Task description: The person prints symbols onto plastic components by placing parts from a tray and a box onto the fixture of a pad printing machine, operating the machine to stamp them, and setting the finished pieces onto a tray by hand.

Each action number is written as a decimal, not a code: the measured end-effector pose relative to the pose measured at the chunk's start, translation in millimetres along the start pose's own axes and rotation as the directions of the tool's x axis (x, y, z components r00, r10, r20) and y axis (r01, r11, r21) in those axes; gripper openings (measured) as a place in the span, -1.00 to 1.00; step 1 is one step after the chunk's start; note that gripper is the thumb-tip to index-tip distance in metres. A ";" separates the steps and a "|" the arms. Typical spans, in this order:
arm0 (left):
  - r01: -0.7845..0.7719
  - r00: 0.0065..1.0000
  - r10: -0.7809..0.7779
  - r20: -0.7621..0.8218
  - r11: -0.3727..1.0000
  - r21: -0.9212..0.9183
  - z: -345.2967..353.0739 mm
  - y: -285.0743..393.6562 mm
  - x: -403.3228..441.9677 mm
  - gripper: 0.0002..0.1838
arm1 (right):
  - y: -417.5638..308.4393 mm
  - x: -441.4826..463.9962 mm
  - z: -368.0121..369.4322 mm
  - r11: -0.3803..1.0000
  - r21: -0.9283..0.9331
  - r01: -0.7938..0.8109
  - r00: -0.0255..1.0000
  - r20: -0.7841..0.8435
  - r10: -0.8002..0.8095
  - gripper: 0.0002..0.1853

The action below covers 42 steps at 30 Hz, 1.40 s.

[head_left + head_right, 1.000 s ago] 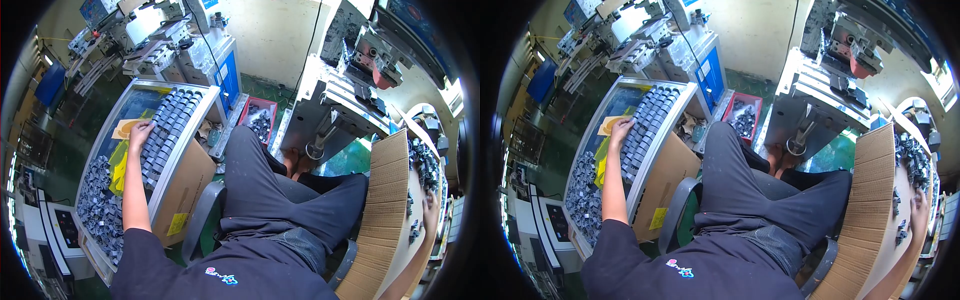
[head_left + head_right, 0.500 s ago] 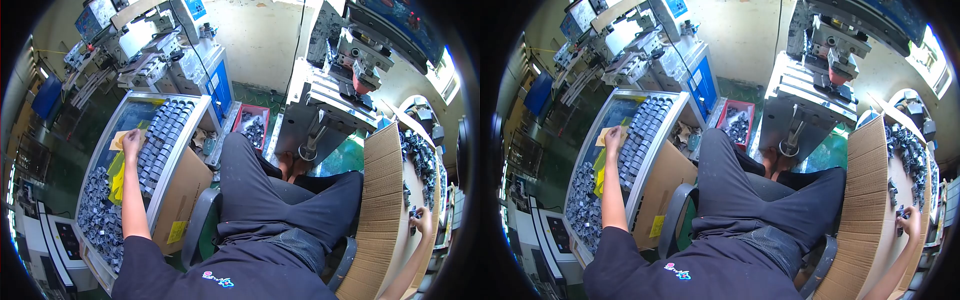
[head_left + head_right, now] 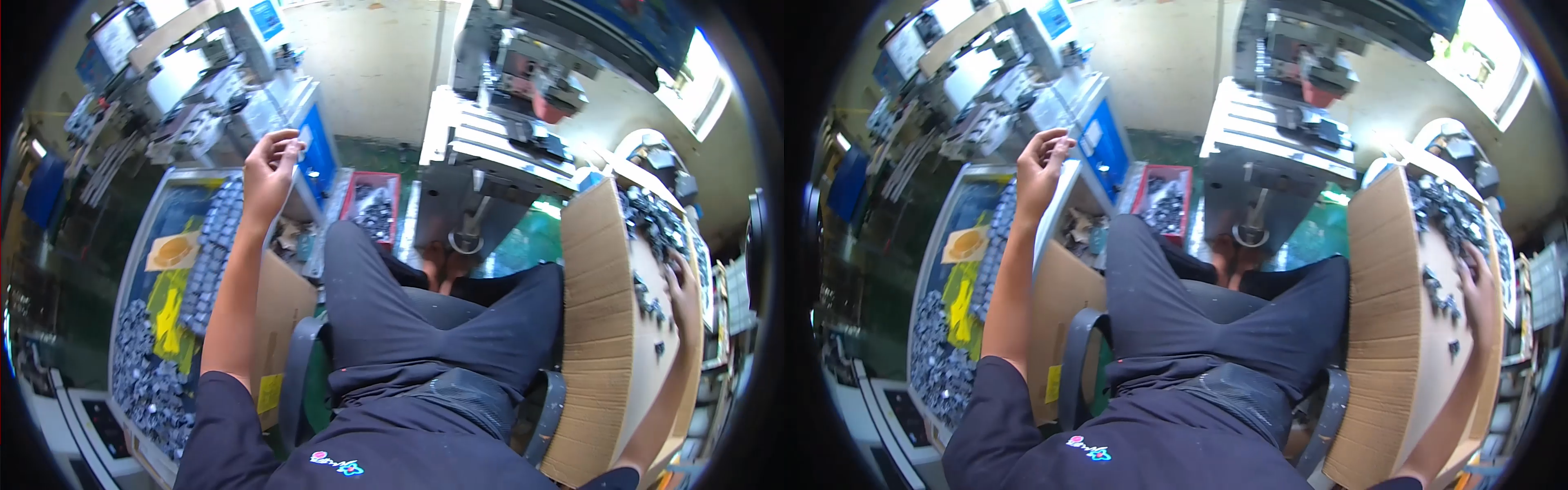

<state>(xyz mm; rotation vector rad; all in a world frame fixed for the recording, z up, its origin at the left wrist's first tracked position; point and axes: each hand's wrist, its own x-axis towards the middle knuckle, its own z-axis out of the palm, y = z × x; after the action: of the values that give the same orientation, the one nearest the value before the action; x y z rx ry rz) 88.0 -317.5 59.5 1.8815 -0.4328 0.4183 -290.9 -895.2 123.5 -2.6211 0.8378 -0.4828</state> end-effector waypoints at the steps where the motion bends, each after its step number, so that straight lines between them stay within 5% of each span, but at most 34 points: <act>1: -0.059 0.997 0.059 0.049 0.998 -0.017 28.3 10.9 2.5 -0.74 | -39.7 -3.5 -1.9 0.998 0.052 0.025 0.999 0.041 -0.028 -0.64; 4: -0.277 0.948 0.284 0.143 0.958 -0.070 108.4 64.6 -1.2 -0.78 | -61.7 18.3 21.3 0.941 0.244 0.233 0.971 0.000 -0.241 -0.73; 8: -0.583 0.776 0.593 0.216 0.804 -0.112 186.1 124.9 -6.3 -0.75 | -126.7 32.2 42.1 0.886 0.249 0.392 0.918 -0.166 -0.360 -0.76; 13: -0.466 0.846 0.419 0.329 0.882 0.076 247.3 139.2 9.9 -0.46 | -167.5 62.7 66.2 0.830 0.206 0.519 0.851 -0.212 -0.480 -0.77; 16: -0.463 0.839 0.369 0.401 0.870 0.169 257.9 138.5 21.9 -0.48 | -179.7 81.3 84.7 0.775 0.315 0.548 0.836 -0.196 -0.512 -0.78; 21: -0.462 0.827 0.448 0.339 0.886 -0.042 243.8 137.0 24.9 -0.65 | -200.8 105.7 114.5 0.700 0.480 0.528 0.831 -0.122 -0.543 -0.81; 22: -0.489 0.844 0.491 0.215 0.870 -0.064 226.6 132.6 24.7 -0.65 | -209.7 111.8 120.8 0.664 0.534 0.524 0.818 -0.098 -0.567 -0.84; 26: -0.460 0.880 0.452 0.142 0.887 0.027 152.7 97.5 14.0 -0.61 | -219.2 123.0 138.8 0.662 0.520 0.540 0.814 -0.123 -0.568 -0.81; 31: -0.076 0.997 0.073 0.027 0.987 0.143 28.5 14.9 -2.5 -0.58 | -227.1 130.9 146.7 0.724 0.423 0.546 0.823 -0.104 -0.559 -0.89; 35: 0.124 0.978 -0.101 -0.181 0.985 0.122 -82.5 -65.7 -17.3 -0.62 | -222.9 127.1 142.6 0.727 0.388 0.567 0.797 -0.035 -0.603 -0.89; 38: 0.189 0.936 -0.160 -0.314 0.980 0.062 -152.7 -97.5 -35.0 -0.68 | -211.0 122.8 121.9 0.769 0.349 0.535 0.767 0.181 -0.615 -0.57; 42: 0.295 0.887 -0.226 -0.402 0.948 0.117 -209.1 -127.7 -63.6 -0.72 | -187.1 100.2 112.7 0.757 0.391 0.523 0.801 0.077 -0.593 -0.54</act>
<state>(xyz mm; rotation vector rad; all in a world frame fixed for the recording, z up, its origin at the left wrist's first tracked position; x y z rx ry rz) 77.9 -73.1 -5.5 1.9341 0.1273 0.6426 -75.9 -787.9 124.0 -2.4786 -0.1288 -0.4558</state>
